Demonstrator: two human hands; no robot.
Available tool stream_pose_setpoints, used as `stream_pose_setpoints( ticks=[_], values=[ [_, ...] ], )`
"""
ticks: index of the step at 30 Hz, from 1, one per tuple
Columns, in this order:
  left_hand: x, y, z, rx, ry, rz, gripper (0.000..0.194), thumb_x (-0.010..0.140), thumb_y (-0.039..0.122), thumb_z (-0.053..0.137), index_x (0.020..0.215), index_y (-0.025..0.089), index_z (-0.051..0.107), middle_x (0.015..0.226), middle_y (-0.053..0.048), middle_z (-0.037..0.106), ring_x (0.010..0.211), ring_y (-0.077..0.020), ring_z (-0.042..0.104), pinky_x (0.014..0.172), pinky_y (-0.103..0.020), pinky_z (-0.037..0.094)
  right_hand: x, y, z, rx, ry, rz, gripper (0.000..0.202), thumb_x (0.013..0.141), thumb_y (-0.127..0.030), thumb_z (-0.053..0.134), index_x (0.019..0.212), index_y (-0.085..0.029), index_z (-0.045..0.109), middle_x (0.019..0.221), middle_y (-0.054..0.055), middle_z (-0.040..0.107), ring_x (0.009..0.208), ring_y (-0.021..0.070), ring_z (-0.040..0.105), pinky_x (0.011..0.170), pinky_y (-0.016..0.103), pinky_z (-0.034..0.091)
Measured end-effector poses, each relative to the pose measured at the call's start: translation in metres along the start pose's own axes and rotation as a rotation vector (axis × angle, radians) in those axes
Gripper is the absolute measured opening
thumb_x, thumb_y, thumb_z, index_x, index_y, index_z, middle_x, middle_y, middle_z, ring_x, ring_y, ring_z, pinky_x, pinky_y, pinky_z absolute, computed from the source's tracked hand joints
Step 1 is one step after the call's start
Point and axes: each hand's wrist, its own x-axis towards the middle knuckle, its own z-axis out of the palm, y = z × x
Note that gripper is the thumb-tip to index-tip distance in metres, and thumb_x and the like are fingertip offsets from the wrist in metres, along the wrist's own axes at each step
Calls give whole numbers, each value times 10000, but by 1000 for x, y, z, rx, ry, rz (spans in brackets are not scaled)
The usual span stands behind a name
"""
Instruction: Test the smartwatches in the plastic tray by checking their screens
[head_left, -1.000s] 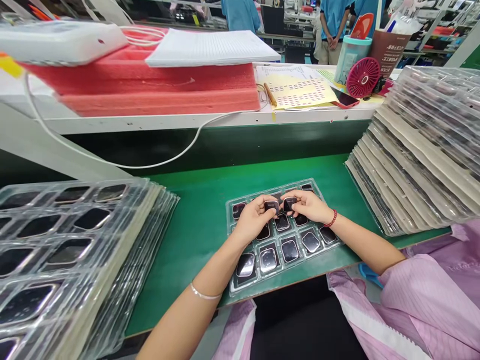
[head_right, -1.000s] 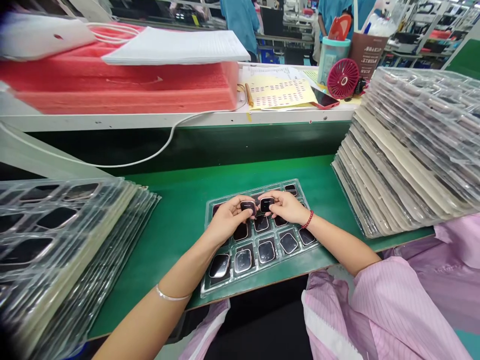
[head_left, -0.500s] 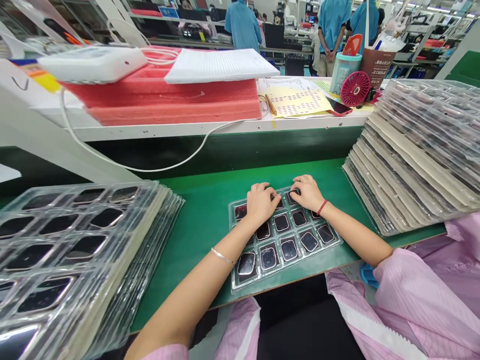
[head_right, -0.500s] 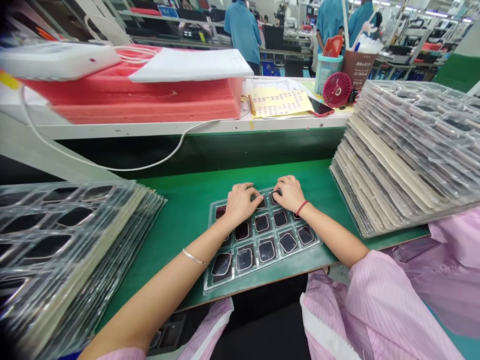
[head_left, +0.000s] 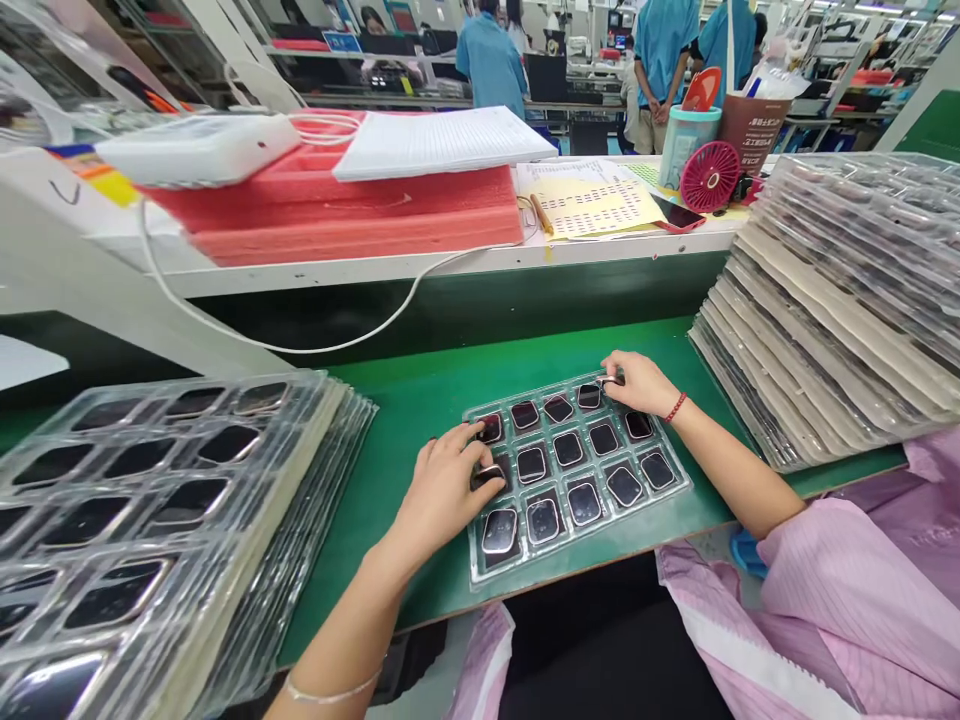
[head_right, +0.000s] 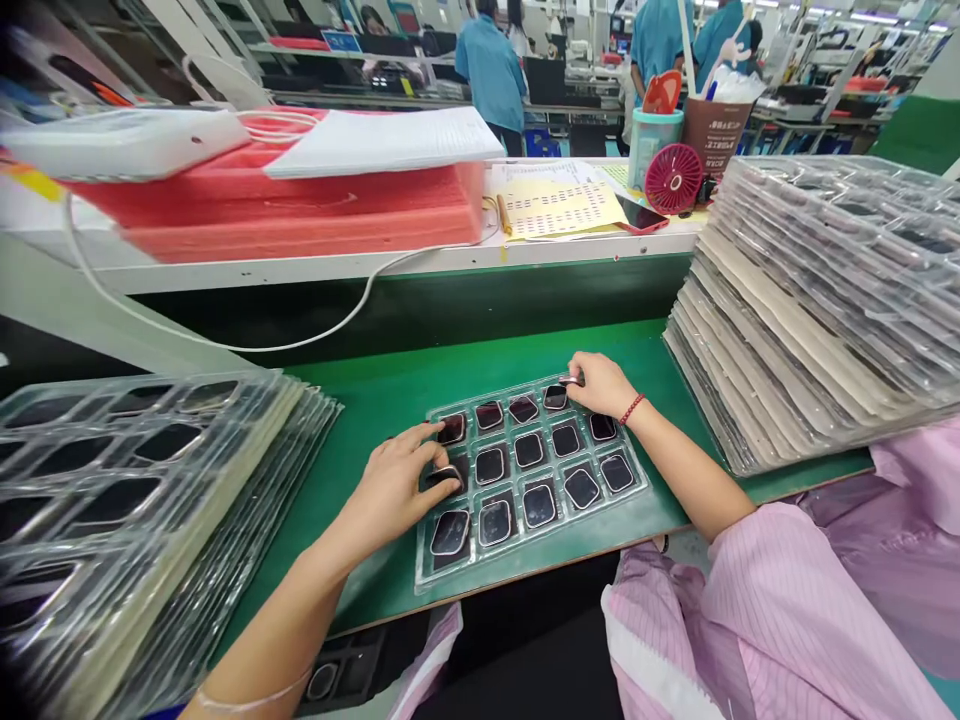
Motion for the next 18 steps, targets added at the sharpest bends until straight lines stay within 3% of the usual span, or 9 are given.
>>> stream_pose_setpoints(
  ticks=[4,6,8,10,13,15,18],
  values=[
    [21,22,9,-499,89,-122,112,799,339,631,833,243,583,957,-77,744,958,-293,678,863,-434,485,-6,-25,18,667,-252,107,172,796,-235,631,931,-171,546,810,42,723,616,133,663,528,221,505],
    [36,36,15,-740,58,-146,164,749,334,683,847,218,622,849,-46,727,779,-236,676,718,-356,504,-12,-32,24,840,-352,147,249,793,-274,685,986,-151,587,845,68,737,560,105,652,472,183,496],
    [53,46,22,-1002,20,-201,217,716,308,700,891,187,656,763,-36,710,676,-192,639,585,-287,469,-16,-32,24,950,-368,190,298,795,-291,714,1038,-140,633,916,99,739,568,99,657,471,179,526],
    [67,48,27,-1171,-28,-238,274,719,283,709,965,165,696,838,-56,732,629,-135,596,534,-234,414,-19,-26,20,1069,-353,243,373,818,-312,712,1155,-166,647,1026,118,724,673,129,695,517,206,583],
    [75,43,31,-1422,-194,-261,462,716,303,749,1155,175,685,1021,-96,734,599,-88,556,484,-201,352,-21,-14,14,1204,-348,279,446,847,-314,696,1276,-224,617,1112,102,696,808,158,711,619,257,637],
    [71,39,31,-1516,-268,-245,563,703,323,791,1234,194,654,1093,-105,715,640,-89,581,498,-194,370,-23,-11,12,1264,-353,287,456,828,-294,717,1270,-228,625,1085,86,701,785,145,702,629,251,637],
    [63,37,29,-1546,-287,-227,645,696,357,822,1290,216,615,1092,-101,710,654,-100,614,500,-193,391,-24,-14,13,1323,-359,288,414,779,-293,761,1170,-184,680,1065,90,712,690,112,677,581,210,615]
  ],
)
